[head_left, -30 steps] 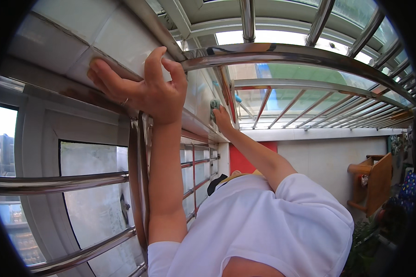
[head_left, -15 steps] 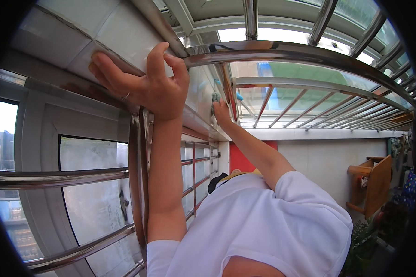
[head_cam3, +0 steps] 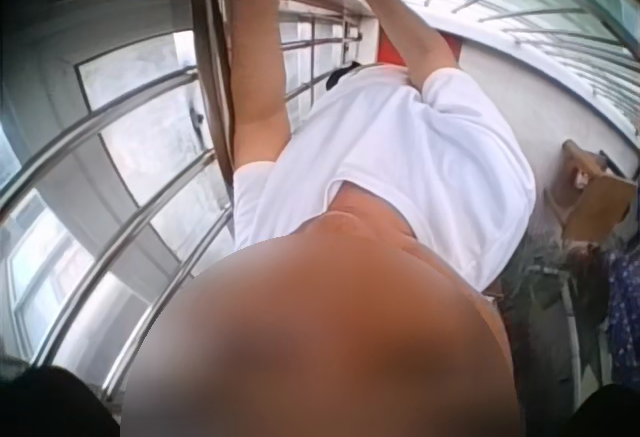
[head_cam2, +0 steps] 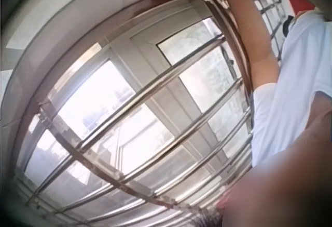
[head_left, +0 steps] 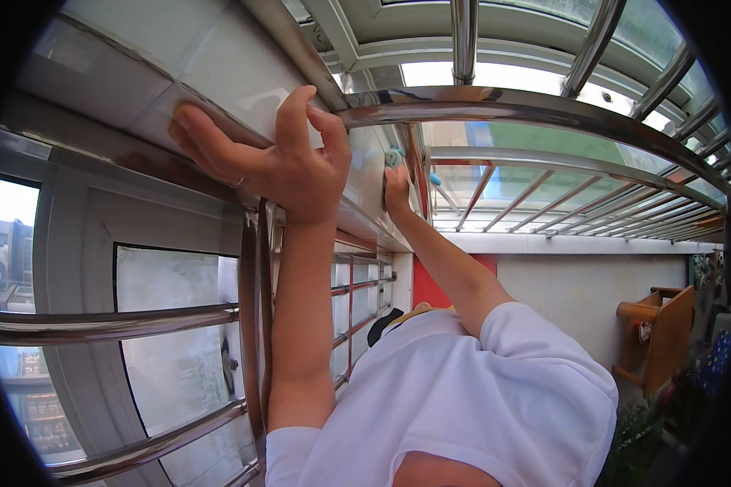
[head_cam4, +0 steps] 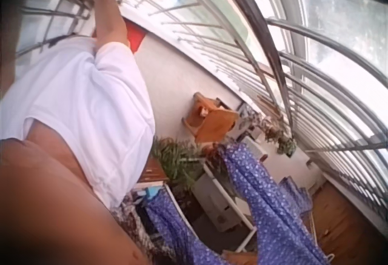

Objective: The person wipes a metal clothes-drying rack and the surrounding window frame with a cloth.

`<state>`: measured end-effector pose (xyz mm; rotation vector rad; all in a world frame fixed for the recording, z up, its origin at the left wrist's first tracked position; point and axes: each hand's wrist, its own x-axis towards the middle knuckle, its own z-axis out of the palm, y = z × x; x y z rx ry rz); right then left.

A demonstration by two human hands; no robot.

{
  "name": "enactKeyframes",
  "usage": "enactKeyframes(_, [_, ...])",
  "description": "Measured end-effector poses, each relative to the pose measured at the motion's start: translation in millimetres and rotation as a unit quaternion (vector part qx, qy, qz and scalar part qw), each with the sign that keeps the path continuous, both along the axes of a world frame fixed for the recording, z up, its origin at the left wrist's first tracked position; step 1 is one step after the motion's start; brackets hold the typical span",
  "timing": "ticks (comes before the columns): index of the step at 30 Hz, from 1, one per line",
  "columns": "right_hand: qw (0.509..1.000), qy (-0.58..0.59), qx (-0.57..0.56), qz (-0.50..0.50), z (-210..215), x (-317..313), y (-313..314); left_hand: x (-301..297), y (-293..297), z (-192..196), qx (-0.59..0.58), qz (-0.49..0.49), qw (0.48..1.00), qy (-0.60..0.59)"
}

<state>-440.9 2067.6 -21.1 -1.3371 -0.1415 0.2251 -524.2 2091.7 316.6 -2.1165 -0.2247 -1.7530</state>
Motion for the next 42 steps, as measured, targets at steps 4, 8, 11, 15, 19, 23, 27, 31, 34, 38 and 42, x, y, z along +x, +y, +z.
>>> enactKeyframes(4, [0.997, 0.017, -0.055, -0.046, -56.6, 22.3, 14.8, 4.8, -1.9, 0.8, 0.008, -0.004, 1.000, -0.001])
enactKeyframes(8, [0.977, 0.187, -0.031, -0.096, -68.4, 34.8, 31.1, 3.2, -1.8, 0.9, 0.009, -0.006, 1.000, 0.001])
enactKeyframes(11, [0.982, 0.152, -0.018, -0.110, -42.3, 21.0, 23.2, 1.9, 1.8, -1.5, 0.003, 0.005, 1.000, -0.005])
enactKeyframes(15, [0.994, -0.007, 0.011, -0.105, -30.8, 4.4, 13.7, -0.6, 0.0, -2.9, -0.008, 0.006, 1.000, 0.000])
enactKeyframes(19, [0.992, 0.007, -0.007, -0.126, -41.8, 16.0, 20.6, 1.0, -0.8, -0.7, -0.002, 0.002, 1.000, 0.001])
enactKeyframes(23, [0.978, 0.140, -0.079, -0.129, -58.7, 31.9, 27.0, 3.8, -2.1, -1.2, -0.002, -0.011, 1.000, -0.003])
enactKeyframes(27, [0.984, 0.135, 0.097, -0.064, -48.2, 17.2, 23.3, 2.3, 1.4, -3.2, 0.003, 0.006, 1.000, -0.015])
enactKeyframes(31, [0.980, 0.161, 0.116, -0.018, -55.6, 15.6, 24.9, -1.4, 1.6, -0.2, 0.012, -0.002, 1.000, -0.009])
enactKeyframes(34, [0.957, 0.264, 0.117, -0.018, -96.1, 37.1, 39.2, 1.6, -3.2, 1.1, 0.016, -0.006, 1.000, -0.012])
enactKeyframes(38, [0.964, 0.263, -0.028, 0.028, -107.3, 24.3, 29.5, 4.9, -4.4, -0.8, 0.014, -0.018, 1.000, -0.015])
enactKeyframes(42, [0.973, 0.214, -0.028, 0.079, -70.4, -25.6, -8.2, 1.4, 2.0, 1.1, 0.039, -0.017, 0.999, -0.023])
